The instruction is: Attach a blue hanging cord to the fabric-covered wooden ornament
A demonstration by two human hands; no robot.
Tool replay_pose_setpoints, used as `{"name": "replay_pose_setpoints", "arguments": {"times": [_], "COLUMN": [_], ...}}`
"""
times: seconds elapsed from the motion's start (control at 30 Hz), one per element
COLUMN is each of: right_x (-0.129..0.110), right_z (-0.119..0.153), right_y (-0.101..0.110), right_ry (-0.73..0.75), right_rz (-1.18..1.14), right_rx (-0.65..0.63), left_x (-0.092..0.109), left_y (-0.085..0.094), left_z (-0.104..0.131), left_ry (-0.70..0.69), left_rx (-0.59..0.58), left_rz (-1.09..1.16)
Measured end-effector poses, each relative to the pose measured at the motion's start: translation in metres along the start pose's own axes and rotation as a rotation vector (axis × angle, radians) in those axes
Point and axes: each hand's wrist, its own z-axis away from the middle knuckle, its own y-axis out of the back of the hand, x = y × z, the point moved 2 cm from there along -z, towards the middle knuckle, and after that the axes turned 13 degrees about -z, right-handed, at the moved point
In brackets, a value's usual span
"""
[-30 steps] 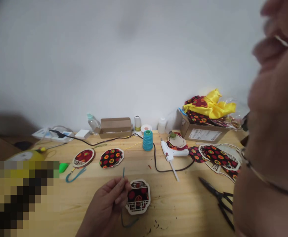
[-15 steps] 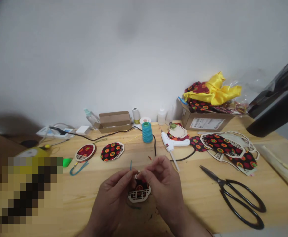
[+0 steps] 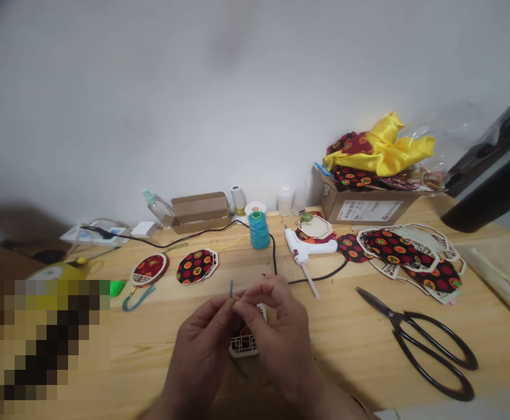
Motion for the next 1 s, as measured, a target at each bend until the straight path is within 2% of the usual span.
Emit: {"name": "replay_pose_setpoints", "arguments": {"times": [0.13,0.43,0.67,0.77,0.87,0.93,1.0], "right_x": [0.004,0.005,0.001,-0.002,-0.005,-0.007,-0.007], "right_z": [0.000,-0.009,-0.014,-0.012,-0.007,-0.005,-0.004], "right_y": [0.000,0.003,0.006,0.008,0.005,0.002,0.001], "right_ry": [0.034,-0.143,-0.153,-0.137,-0.121,-0.073,-0.022], "right_rz": [0.060,-0.109,-0.142,-0.120,-0.082,-0.038,-0.008], "right_rx": [0.010,0.075,0.103,0.066,-0.058,-0.142,-0.157], "left_x": [-0.004,-0.005,-0.003,0.000,0.003,0.004,0.003], "left_y": [0.001,0.003,0.000,0.001,0.004,0.005,0.005], "left_z": [-0.002,0.001,0.004,0.002,-0.001,-0.002,-0.002], "left_ry": [-0.025,-0.028,-0.011,0.006,-0.009,-0.027,-0.036], "left_rx": [-0.077,-0.011,0.016,0.011,0.033,0.011,-0.038], "left_rz": [-0.007,-0.169,-0.221,-0.218,-0.198,-0.165,-0.123]}}
